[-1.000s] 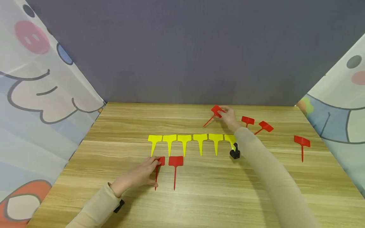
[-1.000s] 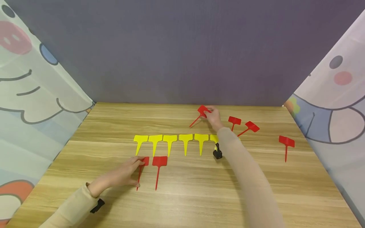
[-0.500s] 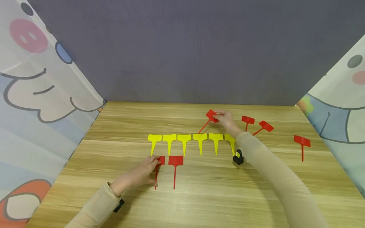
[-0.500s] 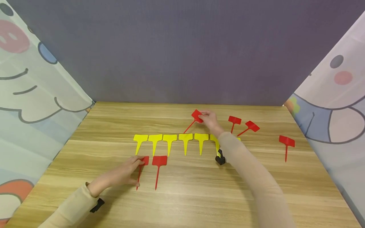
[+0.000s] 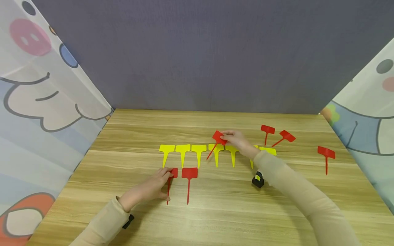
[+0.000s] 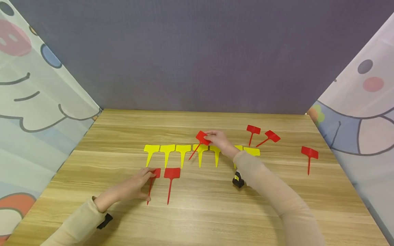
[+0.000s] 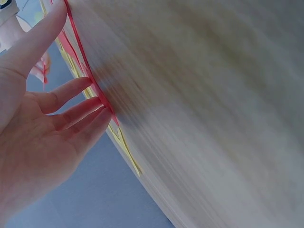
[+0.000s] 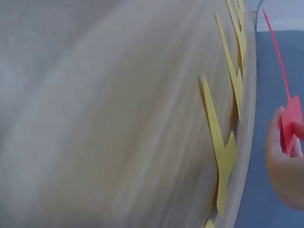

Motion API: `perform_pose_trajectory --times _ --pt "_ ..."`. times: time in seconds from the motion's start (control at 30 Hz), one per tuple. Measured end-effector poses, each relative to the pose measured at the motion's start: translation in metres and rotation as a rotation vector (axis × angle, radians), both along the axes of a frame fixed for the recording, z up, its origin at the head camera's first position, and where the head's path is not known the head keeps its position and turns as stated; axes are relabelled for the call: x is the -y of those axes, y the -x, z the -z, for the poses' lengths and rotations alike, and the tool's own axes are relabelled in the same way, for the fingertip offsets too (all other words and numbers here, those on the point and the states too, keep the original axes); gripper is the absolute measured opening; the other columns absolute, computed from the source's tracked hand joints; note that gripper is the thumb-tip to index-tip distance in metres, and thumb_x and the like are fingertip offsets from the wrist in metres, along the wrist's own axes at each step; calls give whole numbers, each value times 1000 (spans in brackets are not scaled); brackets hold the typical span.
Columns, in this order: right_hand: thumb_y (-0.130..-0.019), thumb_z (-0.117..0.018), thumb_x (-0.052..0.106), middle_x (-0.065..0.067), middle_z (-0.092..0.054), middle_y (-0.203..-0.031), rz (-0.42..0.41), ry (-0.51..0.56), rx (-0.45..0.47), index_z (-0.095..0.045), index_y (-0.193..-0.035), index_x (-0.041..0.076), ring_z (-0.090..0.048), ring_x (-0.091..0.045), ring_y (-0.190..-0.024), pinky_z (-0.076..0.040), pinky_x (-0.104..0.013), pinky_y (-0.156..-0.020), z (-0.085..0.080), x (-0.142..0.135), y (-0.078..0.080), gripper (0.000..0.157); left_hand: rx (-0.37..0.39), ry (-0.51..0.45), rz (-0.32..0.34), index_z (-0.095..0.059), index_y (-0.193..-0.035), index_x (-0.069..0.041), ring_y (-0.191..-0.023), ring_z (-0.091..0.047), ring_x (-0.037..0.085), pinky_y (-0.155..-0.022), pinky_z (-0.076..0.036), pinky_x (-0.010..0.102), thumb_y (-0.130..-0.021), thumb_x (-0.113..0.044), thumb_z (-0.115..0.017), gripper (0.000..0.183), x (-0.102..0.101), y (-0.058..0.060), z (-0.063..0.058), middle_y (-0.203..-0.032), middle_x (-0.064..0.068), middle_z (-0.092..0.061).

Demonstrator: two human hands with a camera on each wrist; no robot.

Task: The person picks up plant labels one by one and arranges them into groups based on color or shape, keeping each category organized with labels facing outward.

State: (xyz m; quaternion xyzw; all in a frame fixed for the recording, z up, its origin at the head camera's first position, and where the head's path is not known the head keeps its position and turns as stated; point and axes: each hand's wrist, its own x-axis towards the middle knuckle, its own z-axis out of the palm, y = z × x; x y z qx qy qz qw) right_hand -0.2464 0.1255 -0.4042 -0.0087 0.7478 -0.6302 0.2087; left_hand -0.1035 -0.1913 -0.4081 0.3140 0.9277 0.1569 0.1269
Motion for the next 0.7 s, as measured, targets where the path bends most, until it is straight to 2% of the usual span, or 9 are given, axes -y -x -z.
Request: perform_pose_trajectory --times 0.2,0.37,0.5,0.6,0.7 --pt "-87 -51 4 -25 -46 -123 -51 12 14 -47 -122 -6 -56 -21 -94 -49 -30 -80 5 12 -13 37 4 4 -6 -47 -114 6 -111 -40 32 -90 -40 41 -64 -30 -78 69 -1 0 -1 -126 19 -38" --pt "-86 -53 4 -25 -49 -121 -93 -22 44 -49 -121 -5 -58 -20 -91 -50 -29 -78 7 20 -23 36 14 5 -16 -47 -115 6 -112 -40 32 -90 -40 41 -64 -29 -78 69 -1 0 -1 -127 19 -37" --pt "-86 -53 2 -27 -51 -118 -143 -3 55 -47 -121 -8 -59 -19 -88 -50 -31 -78 10 22 -29 36 26 5 -25 -46 -116 6 -113 -39 32 -90 -40 41 -64 -28 -78 70 -1 0 -1 -128 19 -37" --pt "-85 -54 1 -24 -56 -111 -171 3 64 -49 -119 -9 -61 -16 -82 -51 -30 -74 14 23 -32 36 26 8 -24 -47 -116 6 -113 -39 32 -90 -40 41 -64 -29 -78 70 -1 0 -1 -128 19 -37" --pt "-83 -57 2 -16 -61 -102 -209 -35 46 -53 -117 -6 -60 -12 -76 -52 -28 -69 16 24 -36 35 24 9 -22 -47 -116 6 -112 -39 31 -90 -40 40 -64 -29 -78 70 -1 0 -2 -128 18 -37"
